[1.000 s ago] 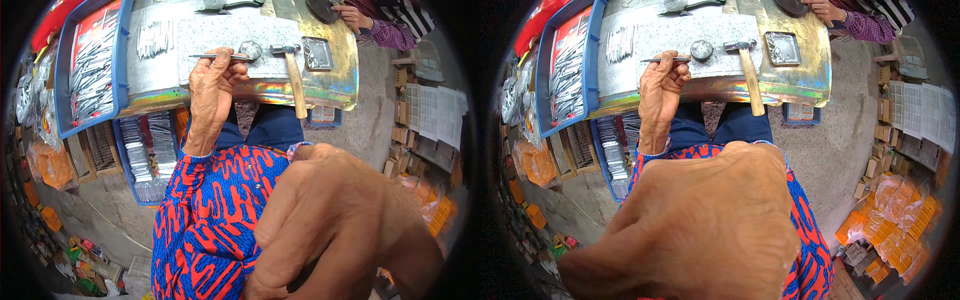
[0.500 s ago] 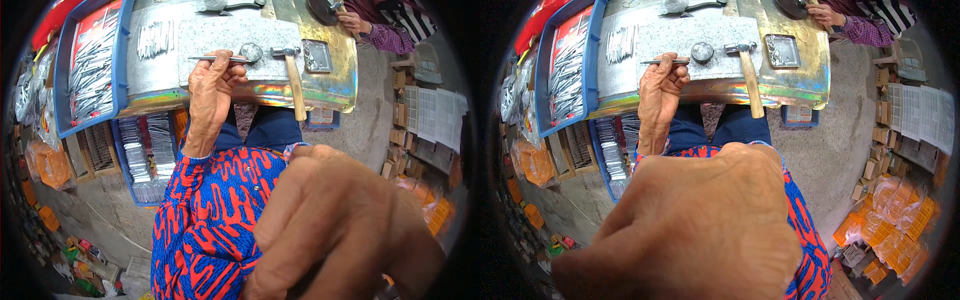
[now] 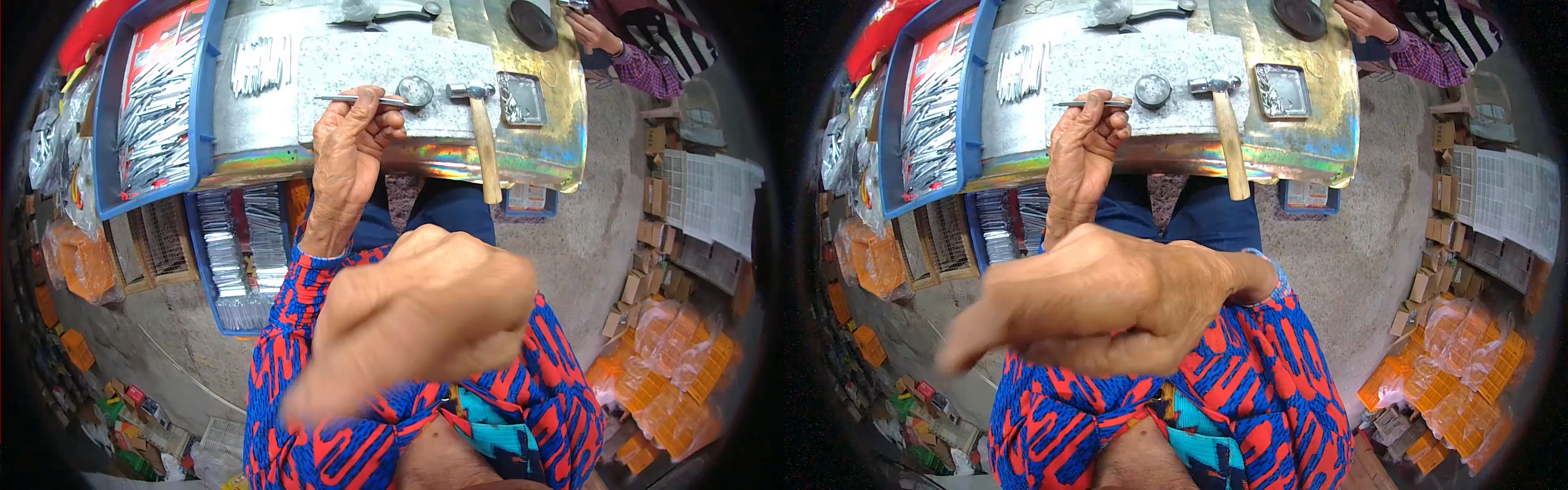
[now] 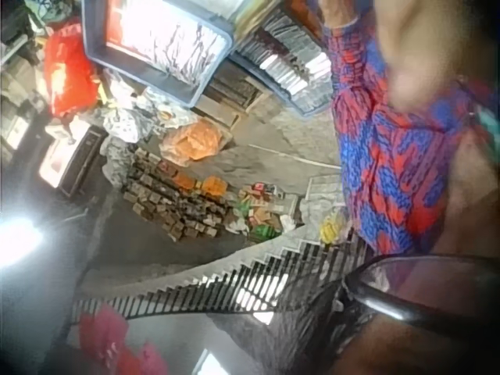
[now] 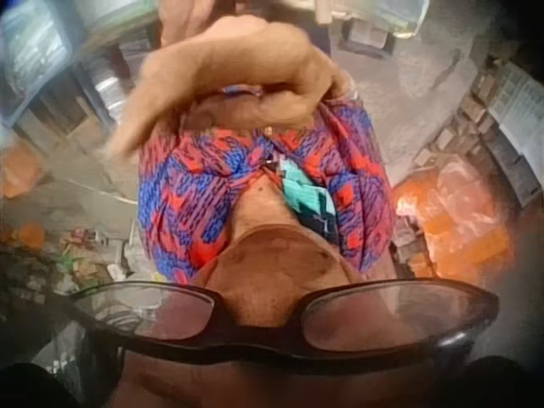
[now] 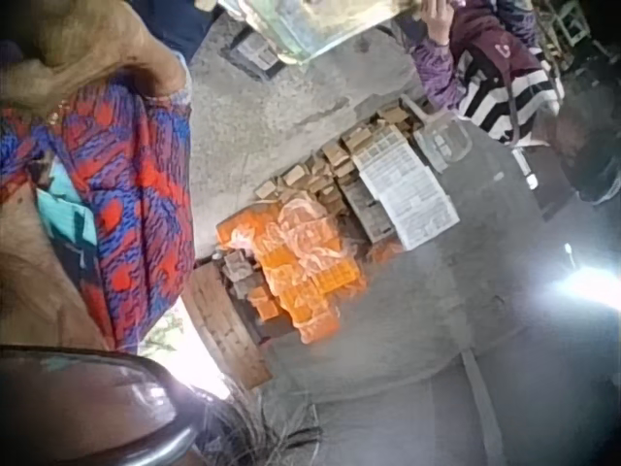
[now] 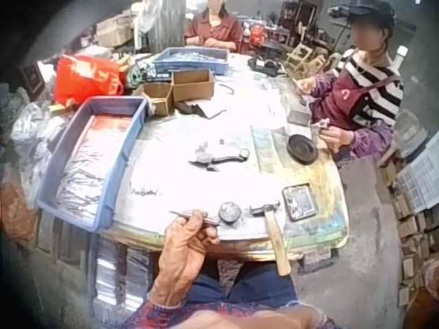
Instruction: The person assembles small metal components by fitting small pieces onto metal strips by hand and tapping them with a small hammer.
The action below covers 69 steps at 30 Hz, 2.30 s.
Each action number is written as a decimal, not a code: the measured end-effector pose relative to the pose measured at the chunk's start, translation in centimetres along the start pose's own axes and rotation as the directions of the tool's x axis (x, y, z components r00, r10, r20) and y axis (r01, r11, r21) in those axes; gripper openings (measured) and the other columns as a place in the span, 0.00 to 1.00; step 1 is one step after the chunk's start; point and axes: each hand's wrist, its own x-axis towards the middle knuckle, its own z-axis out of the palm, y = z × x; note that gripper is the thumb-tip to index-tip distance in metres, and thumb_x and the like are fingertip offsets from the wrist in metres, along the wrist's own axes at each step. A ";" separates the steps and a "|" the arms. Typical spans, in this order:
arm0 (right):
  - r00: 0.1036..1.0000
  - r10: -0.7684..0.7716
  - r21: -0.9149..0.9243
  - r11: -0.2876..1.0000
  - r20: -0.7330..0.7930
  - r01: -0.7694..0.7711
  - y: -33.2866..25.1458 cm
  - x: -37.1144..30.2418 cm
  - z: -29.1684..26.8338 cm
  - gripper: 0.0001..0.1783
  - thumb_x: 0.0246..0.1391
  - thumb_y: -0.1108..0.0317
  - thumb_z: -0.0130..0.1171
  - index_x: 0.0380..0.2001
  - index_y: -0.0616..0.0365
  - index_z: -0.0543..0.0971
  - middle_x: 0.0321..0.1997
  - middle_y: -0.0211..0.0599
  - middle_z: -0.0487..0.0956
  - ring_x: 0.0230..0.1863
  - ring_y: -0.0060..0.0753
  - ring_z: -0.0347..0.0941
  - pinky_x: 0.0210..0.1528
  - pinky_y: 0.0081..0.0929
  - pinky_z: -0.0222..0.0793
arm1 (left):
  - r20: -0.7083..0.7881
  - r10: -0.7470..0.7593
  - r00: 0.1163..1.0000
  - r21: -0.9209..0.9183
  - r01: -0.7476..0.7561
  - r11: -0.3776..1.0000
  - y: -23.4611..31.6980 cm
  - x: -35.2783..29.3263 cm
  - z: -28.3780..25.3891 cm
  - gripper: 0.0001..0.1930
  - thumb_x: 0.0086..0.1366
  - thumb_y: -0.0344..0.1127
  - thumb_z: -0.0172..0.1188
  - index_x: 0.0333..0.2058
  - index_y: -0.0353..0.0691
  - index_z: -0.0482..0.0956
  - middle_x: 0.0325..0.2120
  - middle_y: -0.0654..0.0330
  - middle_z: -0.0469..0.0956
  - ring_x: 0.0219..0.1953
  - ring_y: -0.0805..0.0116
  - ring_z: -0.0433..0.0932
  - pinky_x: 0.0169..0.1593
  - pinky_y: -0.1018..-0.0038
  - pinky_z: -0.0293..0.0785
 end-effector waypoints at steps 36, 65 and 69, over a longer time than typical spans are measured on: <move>0.501 0.058 -0.434 0.422 -0.863 -0.796 6.2 -10.1 -6.0 0.07 0.52 0.72 0.51 0.25 0.65 0.71 0.19 0.32 0.69 0.20 0.18 0.62 0.21 0.19 0.59 | -0.036 0.151 0.988 0.280 -0.135 0.950 -1.6 0.3 0.3 0.08 0.57 0.29 0.58 0.32 0.30 0.71 0.23 0.57 0.74 0.23 0.72 0.76 0.26 0.81 0.74; 0.250 0.276 0.025 0.716 -0.928 -0.697 4.2 -11.1 -5.0 0.12 0.53 0.76 0.46 0.41 0.69 0.68 0.21 0.25 0.68 0.17 0.08 0.58 0.17 0.09 0.55 | 0.270 0.069 0.960 0.833 -0.269 0.484 0.5 6.1 1.5 0.04 0.58 0.29 0.52 0.30 0.36 0.75 0.21 0.64 0.75 0.21 0.81 0.72 0.22 0.86 0.69; 0.240 0.298 0.046 0.708 -0.924 -0.705 3.4 -11.2 -4.8 0.12 0.53 0.76 0.46 0.41 0.70 0.68 0.22 0.28 0.69 0.18 0.08 0.58 0.17 0.09 0.55 | 0.289 0.014 0.957 0.829 -0.258 0.497 0.7 6.6 1.5 0.04 0.58 0.29 0.53 0.30 0.37 0.74 0.21 0.65 0.75 0.22 0.81 0.72 0.22 0.86 0.70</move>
